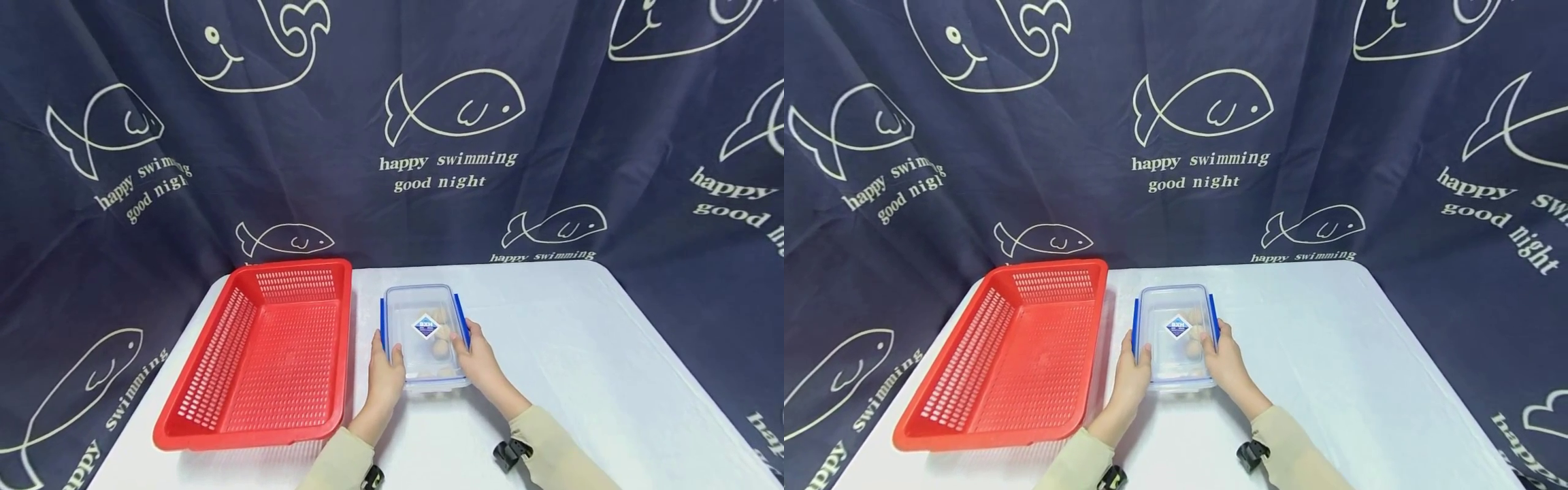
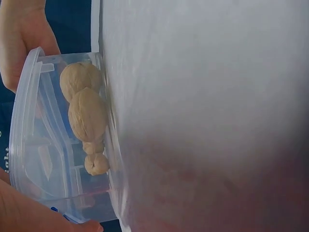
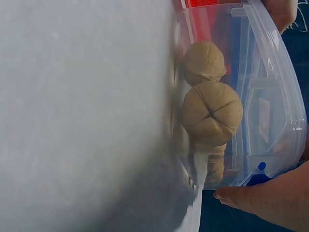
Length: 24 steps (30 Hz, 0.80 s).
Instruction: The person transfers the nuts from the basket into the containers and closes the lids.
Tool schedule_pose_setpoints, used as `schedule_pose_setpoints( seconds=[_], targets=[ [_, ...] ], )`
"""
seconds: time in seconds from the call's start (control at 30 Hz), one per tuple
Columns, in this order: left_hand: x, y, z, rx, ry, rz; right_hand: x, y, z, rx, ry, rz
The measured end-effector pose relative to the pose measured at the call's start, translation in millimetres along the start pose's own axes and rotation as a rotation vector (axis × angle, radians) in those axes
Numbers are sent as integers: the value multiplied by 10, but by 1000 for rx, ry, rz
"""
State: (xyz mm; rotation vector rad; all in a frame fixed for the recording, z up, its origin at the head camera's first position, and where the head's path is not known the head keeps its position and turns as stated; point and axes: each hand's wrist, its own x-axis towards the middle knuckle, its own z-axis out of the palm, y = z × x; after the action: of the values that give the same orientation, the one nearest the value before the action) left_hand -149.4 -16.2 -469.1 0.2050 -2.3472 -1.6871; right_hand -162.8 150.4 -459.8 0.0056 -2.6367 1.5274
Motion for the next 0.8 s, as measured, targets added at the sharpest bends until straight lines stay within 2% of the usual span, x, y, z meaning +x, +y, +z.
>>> schedule_pose_setpoints(
  seconds=[0.27, 0.43, 0.6, 0.8],
  targets=[
    [-16, 17, 46, 44, 14, 61, -15, -9, -9, -30, 27, -18],
    [-60, 19, 49, 62, 19, 64, -70, -33, 10, -87, 33, -37],
    [-53, 41, 54, 78, 38, 71, -68, -42, 20, -97, 46, -67],
    [-47, 132, 57, 150, 25, 105, -57, -44, -70, -143, -16, -83]
  ],
)
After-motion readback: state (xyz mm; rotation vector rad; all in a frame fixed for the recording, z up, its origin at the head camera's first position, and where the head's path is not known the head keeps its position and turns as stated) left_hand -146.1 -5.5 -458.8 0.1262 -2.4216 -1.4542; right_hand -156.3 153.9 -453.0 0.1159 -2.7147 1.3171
